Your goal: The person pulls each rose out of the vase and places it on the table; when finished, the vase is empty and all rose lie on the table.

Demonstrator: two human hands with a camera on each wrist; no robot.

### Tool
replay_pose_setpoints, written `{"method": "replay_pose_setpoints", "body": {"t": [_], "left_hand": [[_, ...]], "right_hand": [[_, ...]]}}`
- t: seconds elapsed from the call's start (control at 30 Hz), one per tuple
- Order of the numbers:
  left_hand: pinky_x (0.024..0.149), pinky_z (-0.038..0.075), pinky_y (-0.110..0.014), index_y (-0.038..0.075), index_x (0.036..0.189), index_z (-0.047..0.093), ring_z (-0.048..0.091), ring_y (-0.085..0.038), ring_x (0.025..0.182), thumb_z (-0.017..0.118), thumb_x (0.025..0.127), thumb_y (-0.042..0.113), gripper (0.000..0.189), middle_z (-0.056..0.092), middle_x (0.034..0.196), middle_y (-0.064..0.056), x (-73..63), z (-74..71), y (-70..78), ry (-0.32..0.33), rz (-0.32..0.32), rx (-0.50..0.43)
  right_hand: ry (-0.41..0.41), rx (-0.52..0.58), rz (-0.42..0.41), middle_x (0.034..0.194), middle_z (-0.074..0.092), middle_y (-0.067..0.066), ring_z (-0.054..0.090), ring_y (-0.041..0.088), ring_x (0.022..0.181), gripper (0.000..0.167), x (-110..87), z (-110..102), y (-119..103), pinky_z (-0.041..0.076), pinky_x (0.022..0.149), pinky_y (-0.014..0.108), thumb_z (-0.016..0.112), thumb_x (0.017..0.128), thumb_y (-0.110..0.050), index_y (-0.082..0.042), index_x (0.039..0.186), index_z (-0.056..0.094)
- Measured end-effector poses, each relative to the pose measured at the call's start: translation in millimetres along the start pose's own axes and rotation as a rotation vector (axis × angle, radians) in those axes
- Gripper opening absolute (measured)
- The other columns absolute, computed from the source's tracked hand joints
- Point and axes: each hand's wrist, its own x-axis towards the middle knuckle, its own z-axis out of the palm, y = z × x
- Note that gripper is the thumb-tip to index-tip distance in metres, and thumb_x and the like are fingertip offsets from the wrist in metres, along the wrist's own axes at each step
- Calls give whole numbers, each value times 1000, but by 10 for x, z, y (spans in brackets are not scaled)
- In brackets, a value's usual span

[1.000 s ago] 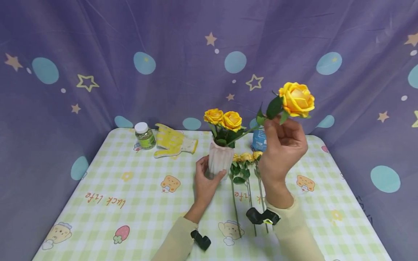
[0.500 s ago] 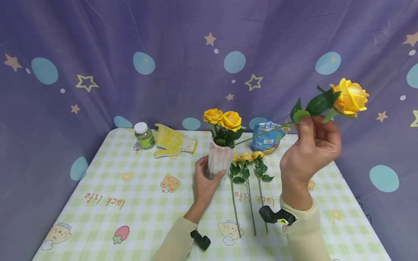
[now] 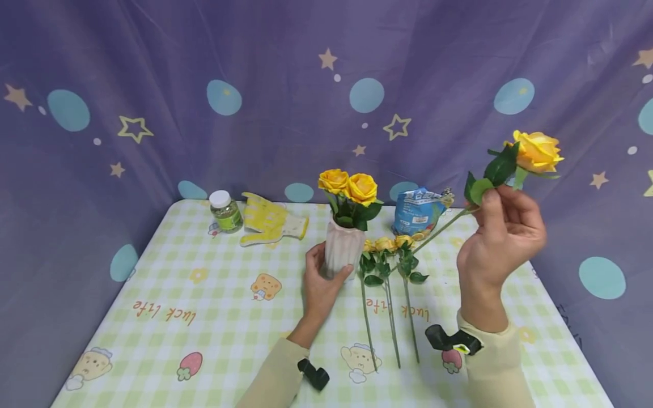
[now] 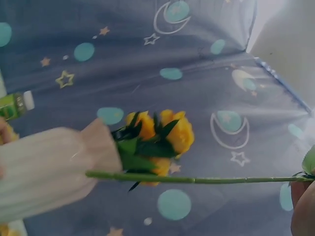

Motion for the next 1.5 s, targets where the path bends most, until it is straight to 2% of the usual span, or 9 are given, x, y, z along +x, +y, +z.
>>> {"method": "replay_pose_setpoints", "body": {"t": [0.47, 0.6, 0.9, 1.13, 1.3, 1.5], "left_hand": [[126, 38, -54, 6, 153, 51, 55, -31, 148, 94, 90, 18, 77, 61, 156, -11, 11, 2, 32, 0, -11, -5], [126, 39, -54, 6, 153, 51, 56, -31, 147, 94, 90, 21, 78, 61, 155, -11, 9, 3, 29, 3, -10, 1], [125, 39, -57, 6, 153, 52, 56, -31, 147, 94, 90, 20, 77, 62, 155, -11, 0, 3, 17, -3, -6, 3], [126, 39, -56, 6, 153, 51, 56, -31, 148, 93, 90, 20, 76, 62, 156, -10, 2, 1, 2, -4, -6, 5], [126, 38, -56, 6, 153, 51, 55, -31, 149, 93, 91, 20, 76, 61, 157, -10, -8, -1, -5, -5, -7, 1], [127, 37, -55, 6, 154, 50, 54, -30, 149, 93, 91, 20, 77, 60, 157, -10, -6, -4, -3, -4, -11, 5]], "right_hand": [[-236, -284, 130, 87, 80, 14, 76, 16, 70, 19, -78, -675, 168, 62, 64, 24, 79, 87, 21, 31, 101, 70], [-278, -400, 236, 88, 82, 10, 77, 13, 71, 18, -48, -894, 219, 62, 64, 22, 79, 90, 18, 28, 103, 72], [-292, -744, 457, 84, 82, -3, 77, 7, 70, 19, -80, -1380, 361, 62, 61, 21, 81, 95, 8, 20, 108, 77], [-371, -970, 638, 86, 81, -10, 76, 3, 73, 19, -111, -1614, 420, 63, 66, 22, 82, 98, 0, 11, 114, 81], [-469, -1122, 693, 88, 81, -13, 74, -1, 73, 22, -117, -1726, 464, 62, 66, 21, 83, 100, -8, 8, 116, 81], [-562, -1231, 750, 88, 82, -9, 74, 4, 69, 22, -133, -1858, 527, 62, 62, 26, 83, 101, -13, 3, 115, 83]]}}
